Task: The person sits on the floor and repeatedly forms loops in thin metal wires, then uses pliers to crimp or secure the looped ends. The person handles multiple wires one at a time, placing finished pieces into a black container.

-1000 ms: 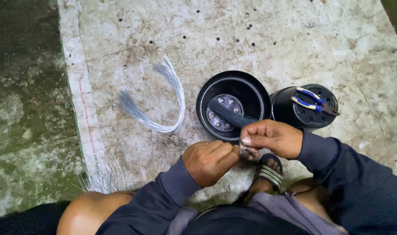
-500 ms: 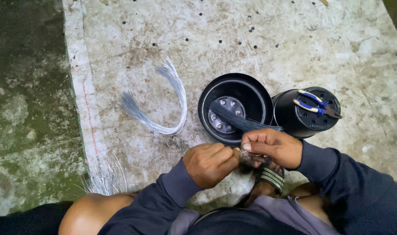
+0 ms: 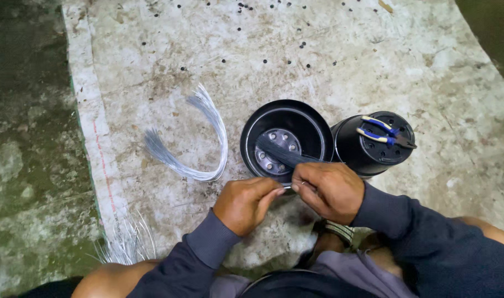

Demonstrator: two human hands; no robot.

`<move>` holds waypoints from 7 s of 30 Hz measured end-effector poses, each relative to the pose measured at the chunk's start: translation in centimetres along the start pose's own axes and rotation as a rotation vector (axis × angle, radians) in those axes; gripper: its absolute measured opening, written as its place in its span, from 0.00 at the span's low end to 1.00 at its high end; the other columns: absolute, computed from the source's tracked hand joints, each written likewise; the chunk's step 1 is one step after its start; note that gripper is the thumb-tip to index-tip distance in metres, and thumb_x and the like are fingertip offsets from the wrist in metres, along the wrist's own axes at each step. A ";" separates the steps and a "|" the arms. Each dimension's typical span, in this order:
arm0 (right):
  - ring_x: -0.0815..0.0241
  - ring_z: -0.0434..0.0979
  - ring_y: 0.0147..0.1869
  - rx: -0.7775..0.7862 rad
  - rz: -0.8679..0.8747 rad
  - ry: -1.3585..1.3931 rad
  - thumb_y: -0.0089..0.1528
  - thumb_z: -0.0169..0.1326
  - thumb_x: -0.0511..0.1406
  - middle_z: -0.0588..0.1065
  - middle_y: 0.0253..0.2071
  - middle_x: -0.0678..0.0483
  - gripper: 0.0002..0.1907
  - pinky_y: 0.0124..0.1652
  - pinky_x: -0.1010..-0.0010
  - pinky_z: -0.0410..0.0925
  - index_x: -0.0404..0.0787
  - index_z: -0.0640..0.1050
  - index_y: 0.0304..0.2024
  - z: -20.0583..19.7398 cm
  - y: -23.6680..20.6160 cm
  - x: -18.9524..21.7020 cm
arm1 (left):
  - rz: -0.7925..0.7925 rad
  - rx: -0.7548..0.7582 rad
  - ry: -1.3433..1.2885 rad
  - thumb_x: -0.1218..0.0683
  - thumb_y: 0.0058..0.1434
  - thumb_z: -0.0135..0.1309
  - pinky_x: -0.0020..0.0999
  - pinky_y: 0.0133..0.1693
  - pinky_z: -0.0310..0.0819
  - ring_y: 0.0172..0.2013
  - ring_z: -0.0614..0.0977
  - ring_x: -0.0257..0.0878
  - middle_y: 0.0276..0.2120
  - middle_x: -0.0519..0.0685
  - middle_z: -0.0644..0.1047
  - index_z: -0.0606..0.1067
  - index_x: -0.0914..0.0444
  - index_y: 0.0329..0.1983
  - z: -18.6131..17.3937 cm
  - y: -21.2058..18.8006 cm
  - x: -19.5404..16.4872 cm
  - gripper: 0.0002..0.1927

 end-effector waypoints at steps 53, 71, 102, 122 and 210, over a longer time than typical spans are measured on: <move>0.49 0.81 0.46 -0.372 0.779 -0.315 0.60 0.62 0.46 0.80 0.39 0.48 0.21 0.47 0.61 0.72 0.40 0.82 0.48 -9.8 -1.7 -10.2 | -0.453 -0.498 -0.115 0.55 0.58 0.64 0.31 0.26 0.71 0.20 0.78 0.36 0.25 0.52 0.81 0.84 0.65 0.38 -4.0 -4.5 2.3 0.08; 0.45 0.74 0.63 -0.308 0.192 1.310 0.66 0.56 0.46 0.71 0.67 0.36 0.32 0.64 0.54 0.64 0.28 0.73 0.63 0.4 -3.8 -2.0 | -0.613 -0.512 -0.580 0.55 0.63 0.61 0.24 0.28 0.77 0.25 0.85 0.31 0.26 0.49 0.84 0.81 0.69 0.44 -3.9 -5.2 4.5 0.12; 0.54 0.75 0.26 0.054 0.524 0.032 0.61 0.56 0.41 0.76 0.26 0.48 0.13 0.31 0.62 0.69 0.38 0.80 0.40 4.1 -1.0 1.4 | -0.309 -0.414 -0.033 0.56 0.60 0.62 0.36 0.29 0.75 0.26 0.82 0.44 0.30 0.52 0.80 0.82 0.64 0.36 -6.0 -3.4 -0.1 0.06; 0.42 0.79 0.37 0.084 0.292 -0.169 0.61 0.56 0.41 0.77 0.35 0.46 0.20 0.35 0.57 0.70 0.41 0.78 0.54 4.5 -0.2 2.1 | -0.319 -0.334 -0.089 0.57 0.62 0.60 0.35 0.29 0.75 0.26 0.82 0.43 0.29 0.52 0.80 0.82 0.66 0.38 -4.7 -3.4 0.9 0.07; 0.45 0.81 0.37 -0.029 0.131 -0.150 0.57 0.60 0.33 0.78 0.40 0.46 0.16 0.33 0.62 0.72 0.35 0.77 0.47 3.4 0.7 1.9 | -0.674 -0.170 -1.206 0.55 0.67 0.57 0.29 0.35 0.81 0.31 0.85 0.37 0.33 0.53 0.82 0.79 0.70 0.46 1.9 -3.5 8.0 0.12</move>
Point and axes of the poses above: each hand's wrist, its own y-axis towards the middle knuckle, its own z-axis out of the palm, x = y × z, the point moved 5 cm from there along y, towards the middle knuckle
